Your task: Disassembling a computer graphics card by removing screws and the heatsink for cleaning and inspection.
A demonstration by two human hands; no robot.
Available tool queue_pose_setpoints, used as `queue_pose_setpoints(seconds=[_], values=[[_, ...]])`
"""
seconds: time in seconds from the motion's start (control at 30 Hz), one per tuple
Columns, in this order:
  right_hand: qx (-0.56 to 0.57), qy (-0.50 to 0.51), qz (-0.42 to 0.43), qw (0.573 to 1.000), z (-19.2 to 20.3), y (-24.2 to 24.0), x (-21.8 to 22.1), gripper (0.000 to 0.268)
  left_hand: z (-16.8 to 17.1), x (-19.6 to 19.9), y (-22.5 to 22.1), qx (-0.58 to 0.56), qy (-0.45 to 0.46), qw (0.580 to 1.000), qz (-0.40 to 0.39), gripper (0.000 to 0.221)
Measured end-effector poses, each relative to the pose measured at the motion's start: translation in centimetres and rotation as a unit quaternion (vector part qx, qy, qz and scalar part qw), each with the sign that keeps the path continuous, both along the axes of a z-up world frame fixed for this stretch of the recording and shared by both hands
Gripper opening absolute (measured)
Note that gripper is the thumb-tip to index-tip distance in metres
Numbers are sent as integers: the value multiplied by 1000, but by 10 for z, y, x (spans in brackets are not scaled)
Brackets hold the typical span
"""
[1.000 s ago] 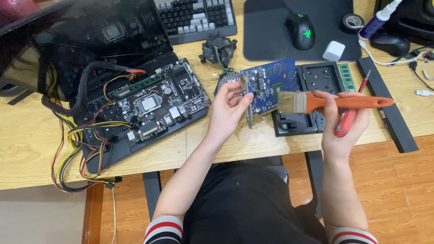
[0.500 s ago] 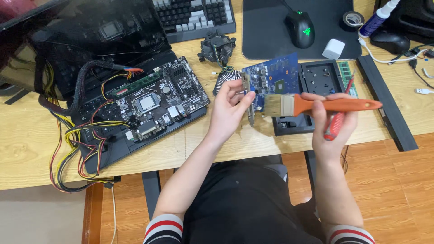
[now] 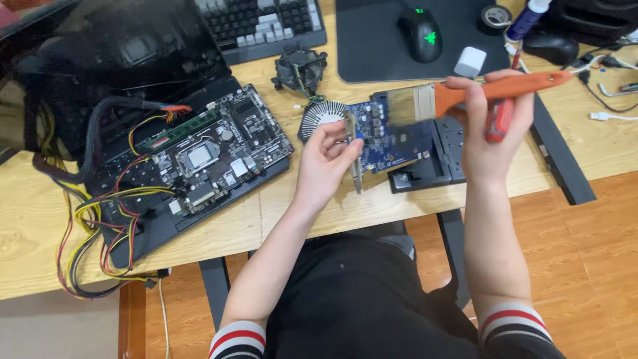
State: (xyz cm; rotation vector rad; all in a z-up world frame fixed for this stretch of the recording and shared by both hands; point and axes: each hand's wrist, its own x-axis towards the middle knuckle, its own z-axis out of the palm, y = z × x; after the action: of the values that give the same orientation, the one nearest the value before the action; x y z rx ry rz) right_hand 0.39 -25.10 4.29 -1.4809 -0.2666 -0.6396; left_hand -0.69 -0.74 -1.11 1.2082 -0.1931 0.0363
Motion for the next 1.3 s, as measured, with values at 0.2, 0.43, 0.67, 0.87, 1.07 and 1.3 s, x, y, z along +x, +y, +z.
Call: queue_pose_setpoints(seconds=[0.2, 0.43, 0.67, 0.87, 1.07, 1.3], values=[[56, 9, 10, 998, -13, -12, 12, 19, 9, 5, 6, 42, 26, 998, 29, 40], [28, 18, 16, 999, -29, -12, 11, 17, 8, 1, 8, 45, 37, 998, 20, 39], [27, 9, -11, 1000, -27, -13, 5, 17, 7, 1, 8, 49, 38, 998, 20, 41], [-57, -4, -64, 996, -15, -28, 10, 17, -6, -6, 32, 23, 43, 998, 27, 40], [-286, 95, -71, 951, 2, -16, 24, 34, -22, -38, 67, -19, 103, 993, 51, 41], [-592, 94, -50, 799, -17, 26, 37, 44, -32, -72, 103, -32, 194, 979, 52, 42]])
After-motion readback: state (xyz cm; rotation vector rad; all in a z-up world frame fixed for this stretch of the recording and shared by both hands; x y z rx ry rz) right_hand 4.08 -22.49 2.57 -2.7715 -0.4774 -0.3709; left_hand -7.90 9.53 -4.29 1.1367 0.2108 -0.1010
